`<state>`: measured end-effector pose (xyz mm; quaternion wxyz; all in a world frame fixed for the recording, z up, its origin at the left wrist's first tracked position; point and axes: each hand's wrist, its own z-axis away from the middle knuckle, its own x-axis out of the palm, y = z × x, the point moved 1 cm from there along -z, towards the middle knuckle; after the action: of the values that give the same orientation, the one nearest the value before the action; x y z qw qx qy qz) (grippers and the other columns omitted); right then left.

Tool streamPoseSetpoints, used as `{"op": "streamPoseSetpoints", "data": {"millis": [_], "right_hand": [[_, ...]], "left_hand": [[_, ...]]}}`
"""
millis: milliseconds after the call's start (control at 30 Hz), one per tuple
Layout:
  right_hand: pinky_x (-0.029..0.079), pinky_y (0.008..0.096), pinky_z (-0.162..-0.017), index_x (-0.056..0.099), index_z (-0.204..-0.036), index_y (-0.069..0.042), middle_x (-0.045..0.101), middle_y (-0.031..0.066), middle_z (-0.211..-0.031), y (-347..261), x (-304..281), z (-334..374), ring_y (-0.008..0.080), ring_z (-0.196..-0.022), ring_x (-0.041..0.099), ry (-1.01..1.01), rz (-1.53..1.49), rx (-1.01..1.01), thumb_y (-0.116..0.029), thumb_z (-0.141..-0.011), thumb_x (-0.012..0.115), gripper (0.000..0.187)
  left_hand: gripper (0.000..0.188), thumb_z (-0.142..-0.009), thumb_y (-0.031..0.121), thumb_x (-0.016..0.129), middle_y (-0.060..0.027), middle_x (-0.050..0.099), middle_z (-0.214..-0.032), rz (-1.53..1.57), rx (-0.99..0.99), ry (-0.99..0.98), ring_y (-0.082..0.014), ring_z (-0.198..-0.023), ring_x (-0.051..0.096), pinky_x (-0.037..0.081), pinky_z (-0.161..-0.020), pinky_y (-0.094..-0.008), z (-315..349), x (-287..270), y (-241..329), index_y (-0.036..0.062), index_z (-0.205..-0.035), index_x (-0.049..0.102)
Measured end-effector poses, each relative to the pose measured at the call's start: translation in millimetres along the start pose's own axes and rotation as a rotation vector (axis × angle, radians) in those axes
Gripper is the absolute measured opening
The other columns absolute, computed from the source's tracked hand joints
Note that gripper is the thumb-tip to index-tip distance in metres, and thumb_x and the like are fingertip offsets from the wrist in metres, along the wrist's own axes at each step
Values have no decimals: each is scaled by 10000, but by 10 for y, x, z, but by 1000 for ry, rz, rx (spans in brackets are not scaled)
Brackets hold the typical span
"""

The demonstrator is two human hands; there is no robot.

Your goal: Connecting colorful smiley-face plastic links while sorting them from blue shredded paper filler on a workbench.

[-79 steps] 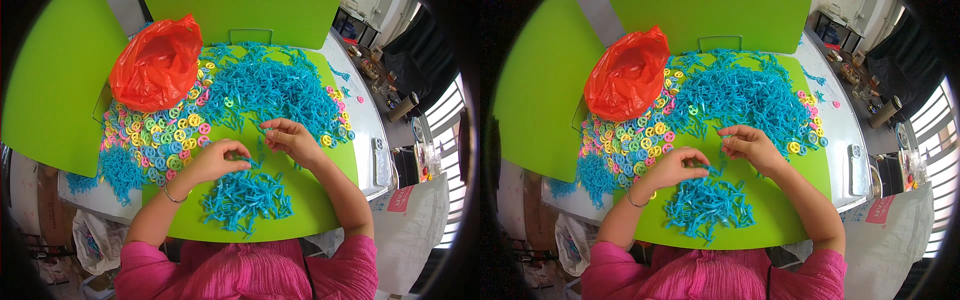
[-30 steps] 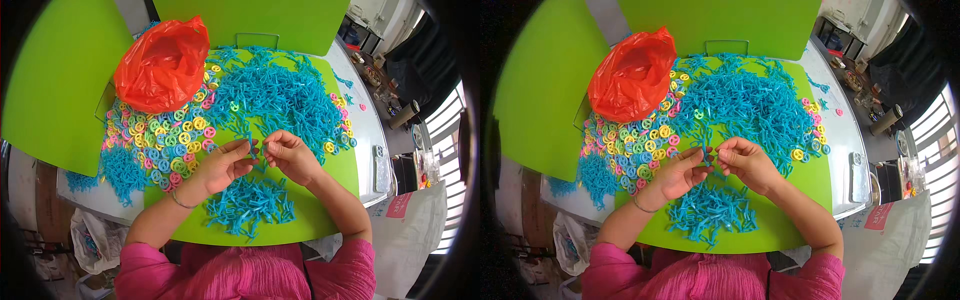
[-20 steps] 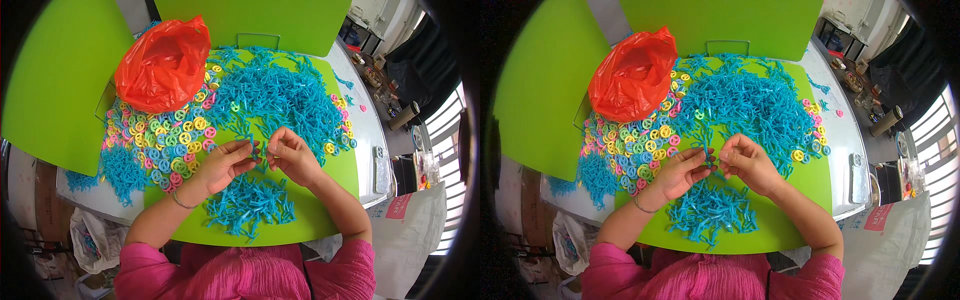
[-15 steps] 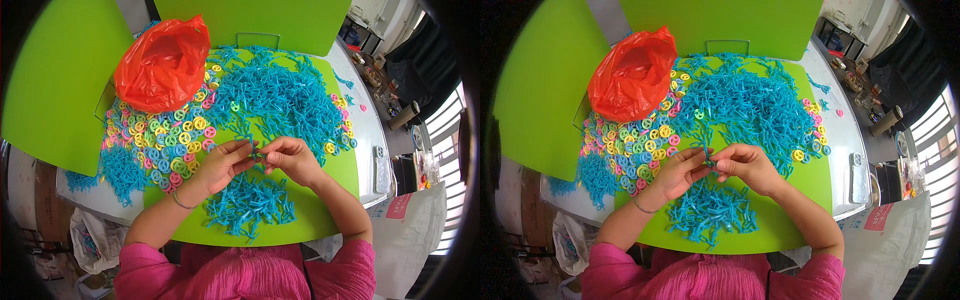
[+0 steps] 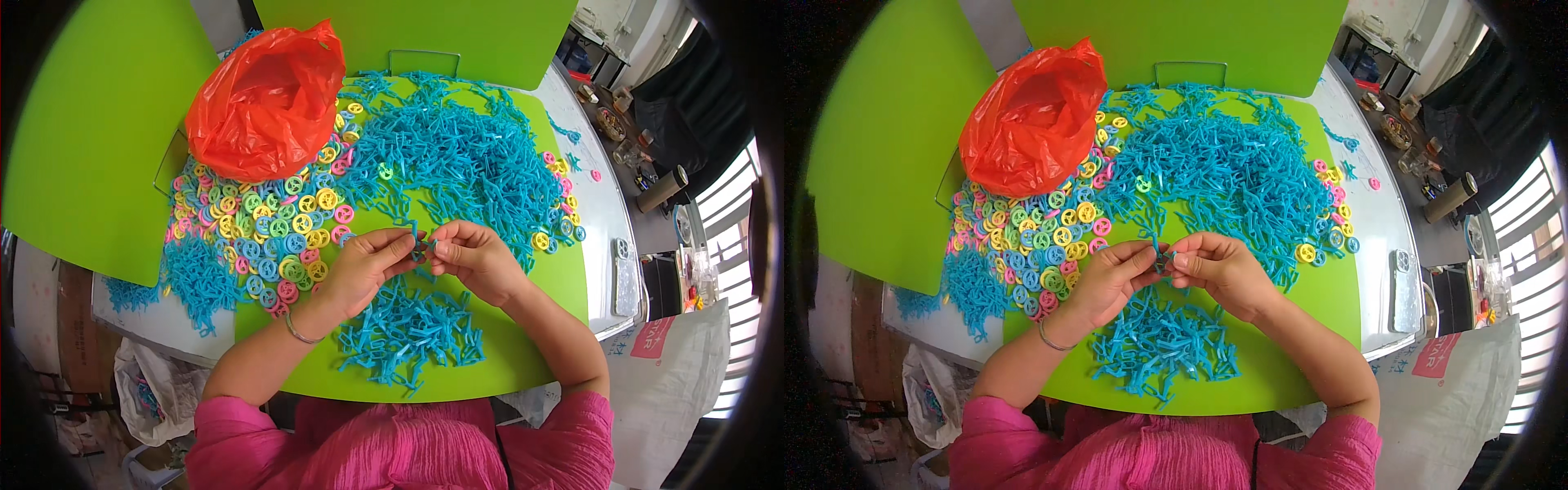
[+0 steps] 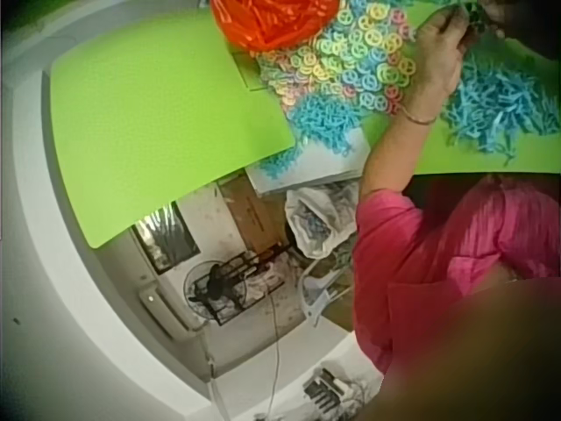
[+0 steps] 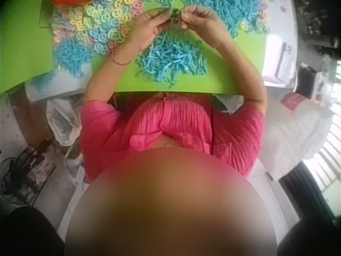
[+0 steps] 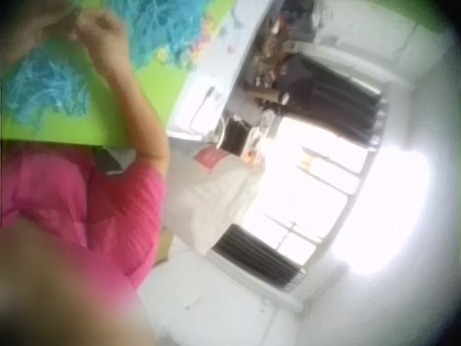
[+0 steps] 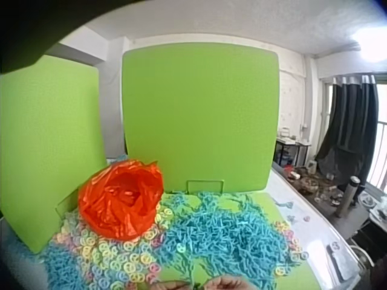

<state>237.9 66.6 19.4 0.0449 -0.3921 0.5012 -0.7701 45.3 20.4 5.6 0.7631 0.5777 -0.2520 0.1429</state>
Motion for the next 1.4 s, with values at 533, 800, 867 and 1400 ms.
{"op": "streamPoseSetpoints", "data": {"millis": [533,800,867,1400], "right_hand": [[539,276,-733,642,-995,34,673,92,-900,-10,55,55,164,-767,649,117,114,53,-69,-874,657,159],[545,282,-706,652,-947,36,673,88,-850,40,113,69,157,-730,651,110,280,-62,-44,-864,660,115],[555,293,-700,648,-947,40,674,98,-849,39,88,59,169,-726,656,106,141,11,-19,-859,654,106],[556,297,-696,643,-937,53,674,100,-851,107,219,128,167,-739,659,161,396,-161,-45,-871,654,118]], "left_hand": [[194,-924,102,597,-80,682,-982,-386,137,87,-144,-876,647,544,-792,-281,19,51,47,-29,-1052,660],[106,-847,40,682,-70,698,-790,-604,404,162,-86,-675,613,460,-582,-212,78,99,42,-24,-928,701],[102,-837,41,690,-79,696,-773,-743,497,146,-92,-662,612,456,-575,-217,92,99,74,-23,-916,704],[111,-837,54,683,-135,695,-765,-777,605,241,-177,-667,672,501,-587,-255,104,74,-64,-20,-915,710]]}}
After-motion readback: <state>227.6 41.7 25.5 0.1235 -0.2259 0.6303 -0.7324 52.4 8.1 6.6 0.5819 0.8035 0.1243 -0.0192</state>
